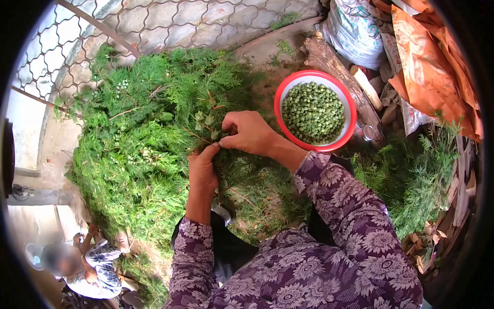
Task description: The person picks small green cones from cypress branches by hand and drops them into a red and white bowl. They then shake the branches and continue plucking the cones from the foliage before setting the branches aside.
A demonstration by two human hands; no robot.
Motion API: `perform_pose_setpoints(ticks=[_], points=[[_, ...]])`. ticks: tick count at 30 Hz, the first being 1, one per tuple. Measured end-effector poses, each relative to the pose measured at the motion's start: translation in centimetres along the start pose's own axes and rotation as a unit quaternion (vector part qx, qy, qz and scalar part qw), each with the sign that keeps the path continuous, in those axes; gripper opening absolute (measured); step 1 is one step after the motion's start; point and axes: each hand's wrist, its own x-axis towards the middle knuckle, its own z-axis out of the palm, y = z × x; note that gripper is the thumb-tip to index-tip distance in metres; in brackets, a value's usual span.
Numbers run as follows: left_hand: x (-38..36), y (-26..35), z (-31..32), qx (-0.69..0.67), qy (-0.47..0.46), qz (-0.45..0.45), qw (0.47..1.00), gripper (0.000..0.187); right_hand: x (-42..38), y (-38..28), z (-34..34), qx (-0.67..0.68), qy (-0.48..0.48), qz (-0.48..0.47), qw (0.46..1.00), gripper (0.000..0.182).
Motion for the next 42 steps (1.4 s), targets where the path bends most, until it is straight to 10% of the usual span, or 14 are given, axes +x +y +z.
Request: perform_pose_setpoints(ticks=[14,16,31,42], points=[[-0.5,-0.3,0.3,0.037,-0.012,-0.007,0.999,0.024,0.0,-0.4,-0.6,-0.002,-0.036,0.031,0.999,0.021],[-0.8,0.0,0.5,0.046,-0.012,-0.010,0.999,0.024,-0.2,-1.8,-1.5,0.094,-0.119,0.155,0.976,0.016],[-1.0,0.1,0.7,0.042,0.001,-0.017,0.999,0.021,-0.9,-2.6,-3.3,0.491,-0.161,0.100,0.850,0.018],[-0.8,-1.4,0.7,0.188,-0.040,0.092,0.977,0.017,-0.3,0.7,-0.1,0.078,-0.022,0.102,0.991,0.034]])
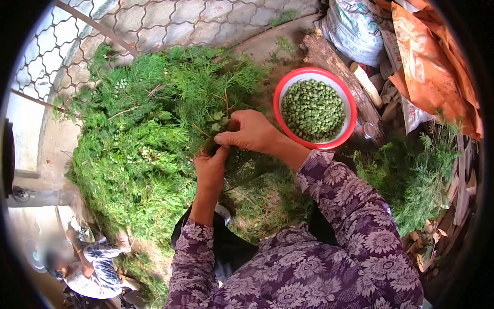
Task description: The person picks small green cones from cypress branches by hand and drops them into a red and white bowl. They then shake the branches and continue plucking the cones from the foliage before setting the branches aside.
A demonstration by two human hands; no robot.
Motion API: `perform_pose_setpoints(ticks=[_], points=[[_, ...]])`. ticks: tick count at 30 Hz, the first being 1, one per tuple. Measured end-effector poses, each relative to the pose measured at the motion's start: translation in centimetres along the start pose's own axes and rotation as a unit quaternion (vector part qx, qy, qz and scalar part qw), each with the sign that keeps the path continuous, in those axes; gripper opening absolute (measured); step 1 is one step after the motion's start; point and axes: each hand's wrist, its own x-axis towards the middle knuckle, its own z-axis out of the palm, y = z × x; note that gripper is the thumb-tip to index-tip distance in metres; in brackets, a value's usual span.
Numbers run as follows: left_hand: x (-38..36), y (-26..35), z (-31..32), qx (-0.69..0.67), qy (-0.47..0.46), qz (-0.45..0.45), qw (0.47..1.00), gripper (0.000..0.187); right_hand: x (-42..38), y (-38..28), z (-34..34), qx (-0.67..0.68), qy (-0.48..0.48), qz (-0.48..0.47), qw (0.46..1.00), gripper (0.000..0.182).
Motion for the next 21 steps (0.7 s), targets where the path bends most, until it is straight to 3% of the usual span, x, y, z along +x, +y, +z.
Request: perform_pose_setpoints(ticks=[3,8,15,18,20,21], points=[[0.1,-0.4,0.0,-0.004,0.002,0.009,1.000,0.016,0.0,0.3,0.3,-0.038,0.012,-0.025,0.999,0.027],[-0.2,0.7,0.2,-0.052,-0.008,-0.033,0.998,0.016,-0.9,-1.8,0.1,0.105,-0.039,0.078,0.991,0.020],[0.1,1.1,0.4,-0.095,-0.038,-0.055,0.993,0.017,-0.8,-0.9,-0.9,0.185,-0.082,0.097,0.975,0.011],[0.5,0.9,0.1,-0.107,-0.009,-0.091,0.990,0.018,-1.1,-0.9,-1.5,0.283,-0.093,0.125,0.946,0.010],[0.4,1.0,0.2,-0.122,0.001,-0.093,0.988,0.019,-1.2,-1.2,-2.4,0.433,-0.154,0.076,0.885,0.009],[0.3,1.1,0.1,-0.133,0.005,-0.101,0.986,0.019,-1.3,-1.5,-2.5,0.432,-0.155,0.076,0.885,0.009]])
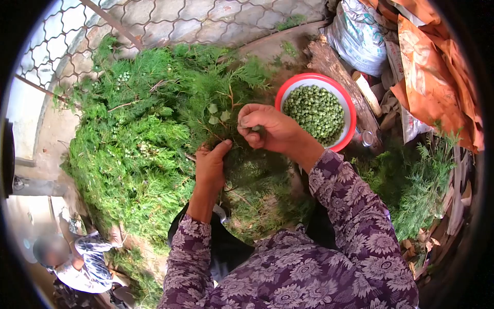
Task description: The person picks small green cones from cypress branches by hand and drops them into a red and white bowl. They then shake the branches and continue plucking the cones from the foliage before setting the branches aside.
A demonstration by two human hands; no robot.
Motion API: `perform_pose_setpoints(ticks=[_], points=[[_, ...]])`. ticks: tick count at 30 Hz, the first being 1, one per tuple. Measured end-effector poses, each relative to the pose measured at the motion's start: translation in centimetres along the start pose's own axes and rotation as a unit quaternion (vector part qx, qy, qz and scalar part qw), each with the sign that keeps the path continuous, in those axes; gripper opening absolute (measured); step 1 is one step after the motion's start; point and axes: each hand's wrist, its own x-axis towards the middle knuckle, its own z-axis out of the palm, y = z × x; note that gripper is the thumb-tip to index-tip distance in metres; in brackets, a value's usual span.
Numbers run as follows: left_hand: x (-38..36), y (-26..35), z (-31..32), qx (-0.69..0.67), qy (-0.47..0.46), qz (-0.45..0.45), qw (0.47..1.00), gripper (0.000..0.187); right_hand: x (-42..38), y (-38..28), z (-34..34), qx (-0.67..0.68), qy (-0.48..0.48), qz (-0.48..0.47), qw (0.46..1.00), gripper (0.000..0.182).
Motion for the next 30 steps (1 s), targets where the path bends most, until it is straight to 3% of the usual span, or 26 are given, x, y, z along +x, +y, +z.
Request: perform_pose_setpoints(ticks=[6,8,9,11,12,14,16,18,19,21,25,27,30], points=[[-0.4,0.3,0.8,-0.020,0.002,-0.007,1.000,0.022,-0.1,-0.9,0.8,0.001,0.020,-0.015,1.000,0.012],[-0.2,0.0,0.6,0.003,-0.001,-0.001,1.000,0.023,-0.2,-1.0,1.0,-0.136,0.124,-0.025,0.983,0.020],[-0.1,-0.3,0.5,0.028,-0.004,0.004,1.000,0.024,-0.2,-0.9,1.3,-0.137,0.123,-0.025,0.983,0.020],[0.0,-0.8,0.3,0.038,-0.007,0.003,0.999,0.024,-0.3,-0.9,2.1,-0.354,0.189,-0.084,0.912,0.029],[0.0,-1.0,0.2,0.048,-0.010,0.001,0.999,0.025,-0.2,-0.5,1.7,-0.355,0.189,-0.084,0.912,0.029],[0.3,-1.8,-0.2,0.084,-0.014,0.019,0.996,0.026,0.3,0.6,0.4,-0.531,0.138,-0.207,0.810,0.032],[0.3,-2.2,-0.4,0.120,-0.016,0.036,0.992,0.027,0.3,0.7,0.9,-0.513,0.151,-0.195,0.823,0.026],[0.3,-2.3,-0.6,0.148,-0.015,0.030,0.988,0.028,0.5,0.9,0.3,-0.552,0.138,-0.232,0.789,0.019],[0.3,-2.4,-0.8,0.147,-0.015,0.031,0.989,0.028,0.4,0.8,0.3,-0.553,0.137,-0.232,0.789,0.019],[0.3,-2.3,-1.0,0.190,-0.018,0.026,0.981,0.029,0.1,0.2,0.5,-0.461,0.138,-0.075,0.873,0.015],[0.0,-1.2,-0.3,0.175,-0.049,0.038,0.983,0.029,-1.1,-2.2,1.0,-0.446,0.114,-0.020,0.888,0.017],[0.1,-1.0,-0.4,0.217,-0.037,0.000,0.975,0.027,-2.0,-3.2,0.6,-0.224,0.055,0.041,0.972,0.015],[0.0,-1.8,-0.3,0.177,-0.053,-0.007,0.983,0.026,-2.1,-3.1,0.1,-0.136,0.045,-0.023,0.989,0.014]])
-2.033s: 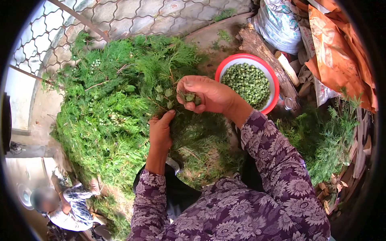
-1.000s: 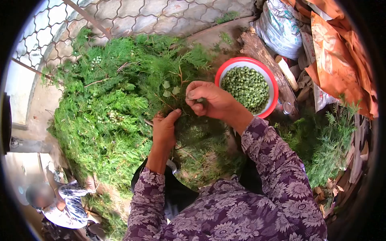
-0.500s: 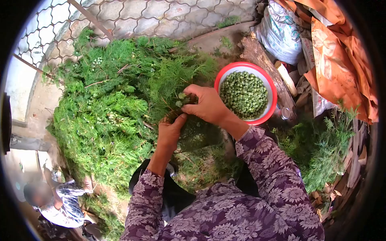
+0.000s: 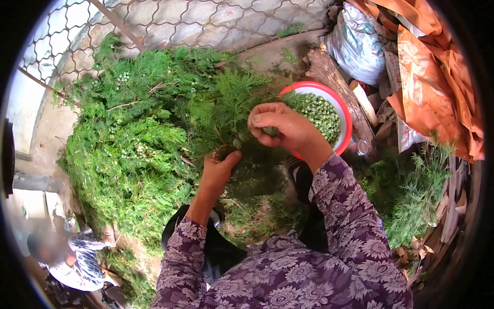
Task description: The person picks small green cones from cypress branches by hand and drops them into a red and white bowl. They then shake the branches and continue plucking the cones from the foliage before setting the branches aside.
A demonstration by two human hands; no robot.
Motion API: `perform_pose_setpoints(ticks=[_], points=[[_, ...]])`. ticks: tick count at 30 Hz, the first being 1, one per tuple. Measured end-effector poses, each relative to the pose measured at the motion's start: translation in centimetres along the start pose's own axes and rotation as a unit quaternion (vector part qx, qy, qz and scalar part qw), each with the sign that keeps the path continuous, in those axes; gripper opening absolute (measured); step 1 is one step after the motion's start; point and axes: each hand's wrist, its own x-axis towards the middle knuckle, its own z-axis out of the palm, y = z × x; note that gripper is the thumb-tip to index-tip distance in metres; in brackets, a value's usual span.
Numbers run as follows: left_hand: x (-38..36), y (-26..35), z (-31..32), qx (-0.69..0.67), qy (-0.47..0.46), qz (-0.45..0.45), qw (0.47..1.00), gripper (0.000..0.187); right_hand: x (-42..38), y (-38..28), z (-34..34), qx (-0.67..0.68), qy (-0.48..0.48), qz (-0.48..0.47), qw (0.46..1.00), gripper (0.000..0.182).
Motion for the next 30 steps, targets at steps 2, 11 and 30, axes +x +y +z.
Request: perform_pose_setpoints(ticks=[2,11,30], points=[[-0.2,0.2,0.2,-0.004,0.007,-0.002,1.000,0.026,0.0,-0.2,0.2,-0.012,0.027,0.005,1.000,0.016],[0.1,0.1,0.0,0.037,0.033,0.022,0.999,0.027,0.7,0.3,0.2,-0.113,0.104,-0.015,0.988,0.011],[-0.1,1.5,-0.1,0.117,0.001,0.063,0.991,0.019,2.0,2.1,-0.1,-0.015,0.117,0.062,0.991,0.015]])
